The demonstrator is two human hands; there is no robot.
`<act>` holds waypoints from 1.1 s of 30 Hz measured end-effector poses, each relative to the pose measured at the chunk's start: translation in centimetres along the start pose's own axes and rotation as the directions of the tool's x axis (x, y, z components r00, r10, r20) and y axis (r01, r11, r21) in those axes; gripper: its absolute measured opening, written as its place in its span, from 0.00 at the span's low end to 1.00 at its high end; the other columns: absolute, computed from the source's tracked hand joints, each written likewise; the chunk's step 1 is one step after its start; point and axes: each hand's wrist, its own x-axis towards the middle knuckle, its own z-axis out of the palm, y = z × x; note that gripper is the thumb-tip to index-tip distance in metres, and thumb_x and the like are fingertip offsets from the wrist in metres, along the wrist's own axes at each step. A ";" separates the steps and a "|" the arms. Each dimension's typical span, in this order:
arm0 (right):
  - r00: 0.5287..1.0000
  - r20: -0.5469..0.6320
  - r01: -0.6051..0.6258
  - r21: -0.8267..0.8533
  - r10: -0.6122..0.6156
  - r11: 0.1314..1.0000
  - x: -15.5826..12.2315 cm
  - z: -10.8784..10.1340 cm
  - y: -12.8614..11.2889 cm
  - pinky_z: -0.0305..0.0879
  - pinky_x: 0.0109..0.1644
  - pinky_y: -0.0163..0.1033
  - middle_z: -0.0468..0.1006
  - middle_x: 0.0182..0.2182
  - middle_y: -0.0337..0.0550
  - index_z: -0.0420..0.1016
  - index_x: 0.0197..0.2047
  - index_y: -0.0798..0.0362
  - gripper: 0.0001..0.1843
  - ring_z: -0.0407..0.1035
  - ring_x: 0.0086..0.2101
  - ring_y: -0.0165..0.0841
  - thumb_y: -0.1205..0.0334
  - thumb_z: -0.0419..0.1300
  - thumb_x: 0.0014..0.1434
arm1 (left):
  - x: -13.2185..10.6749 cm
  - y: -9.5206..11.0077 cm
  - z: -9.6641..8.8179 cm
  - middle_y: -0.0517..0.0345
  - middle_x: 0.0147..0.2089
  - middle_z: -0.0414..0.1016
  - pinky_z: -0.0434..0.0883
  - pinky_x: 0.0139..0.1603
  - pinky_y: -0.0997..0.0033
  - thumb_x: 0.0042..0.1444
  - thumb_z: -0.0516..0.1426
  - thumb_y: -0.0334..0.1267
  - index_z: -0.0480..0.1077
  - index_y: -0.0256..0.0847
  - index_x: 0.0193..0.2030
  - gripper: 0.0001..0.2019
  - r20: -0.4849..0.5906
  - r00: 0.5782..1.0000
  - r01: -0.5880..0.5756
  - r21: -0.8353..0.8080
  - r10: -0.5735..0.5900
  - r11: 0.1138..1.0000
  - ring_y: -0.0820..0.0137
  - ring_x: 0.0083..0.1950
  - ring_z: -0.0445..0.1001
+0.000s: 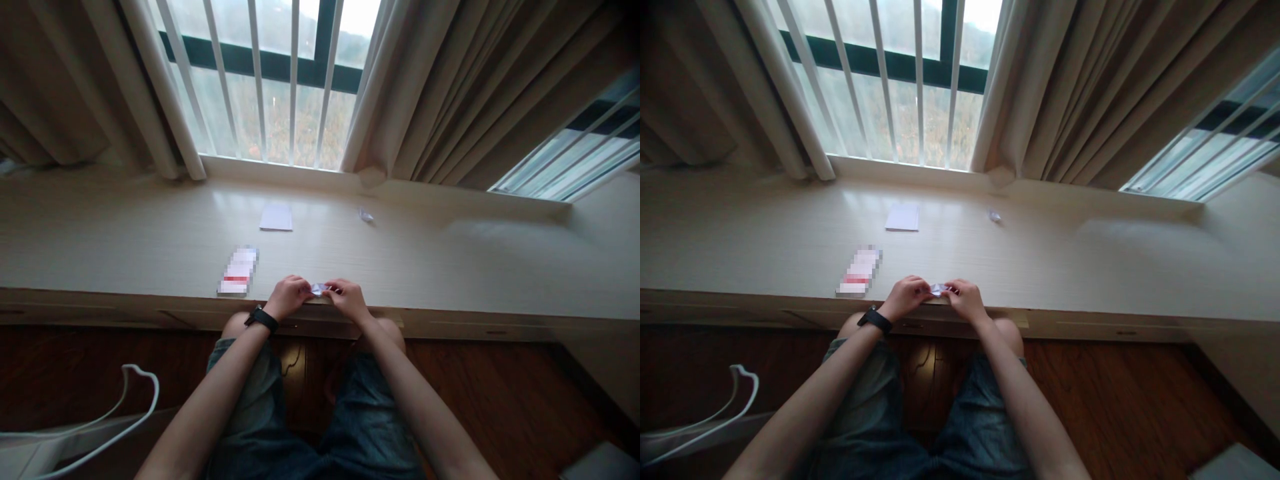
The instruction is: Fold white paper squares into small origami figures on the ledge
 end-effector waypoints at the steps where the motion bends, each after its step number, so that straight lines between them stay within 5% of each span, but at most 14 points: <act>1: 0.999 0.022 0.034 -0.054 -0.033 0.998 0.0 -0.1 -0.2 0.67 0.43 0.37 0.80 0.37 0.44 0.79 0.41 0.51 0.08 0.73 0.35 0.34 0.62 0.63 0.57 | 0.0 -0.1 0.1 0.56 0.35 0.77 0.67 0.40 0.71 0.53 0.63 0.37 0.76 0.42 0.32 0.03 0.004 1.000 -0.014 0.018 0.014 1.000 0.68 0.39 0.72; 9: 0.966 0.260 0.099 -0.316 -0.015 0.944 0.9 -2.1 -2.0 0.64 0.43 0.35 0.76 0.43 0.44 0.77 0.45 0.49 0.14 0.72 0.39 0.34 0.58 0.67 0.54 | 0.1 -0.6 0.4 0.55 0.35 0.77 0.67 0.41 0.71 0.55 0.62 0.36 0.77 0.41 0.32 0.03 -0.008 1.000 -0.029 0.016 0.029 0.999 0.67 0.39 0.73; 18: 0.951 0.310 0.118 -0.318 -0.014 0.941 1.6 -1.5 -2.1 0.63 0.40 0.33 0.75 0.41 0.42 0.79 0.43 0.47 0.10 0.71 0.34 0.31 0.63 0.64 0.55 | 0.2 -0.6 0.4 0.56 0.36 0.77 0.68 0.42 0.71 0.54 0.62 0.36 0.76 0.42 0.34 0.02 0.026 0.999 -0.039 0.046 0.038 0.998 0.67 0.40 0.73; 27: 0.938 0.320 0.216 -0.234 -0.135 0.948 1.5 -1.2 -0.6 0.66 0.40 0.34 0.78 0.44 0.41 0.81 0.45 0.42 0.12 0.73 0.36 0.32 0.61 0.62 0.58 | 0.6 -0.5 0.1 0.55 0.39 0.78 0.69 0.44 0.69 0.54 0.63 0.39 0.78 0.43 0.38 0.06 0.052 0.995 -0.083 0.029 0.081 0.996 0.66 0.42 0.73; 33: 0.977 0.181 0.126 -0.074 -0.111 0.989 0.8 -0.2 0.5 0.69 0.43 0.36 0.80 0.42 0.40 0.83 0.38 0.43 0.08 0.75 0.37 0.33 0.62 0.64 0.57 | 0.4 -1.1 0.6 0.58 0.39 0.80 0.71 0.47 0.69 0.55 0.62 0.38 0.79 0.45 0.35 0.03 0.021 0.992 -0.123 -0.004 0.123 0.992 0.67 0.43 0.75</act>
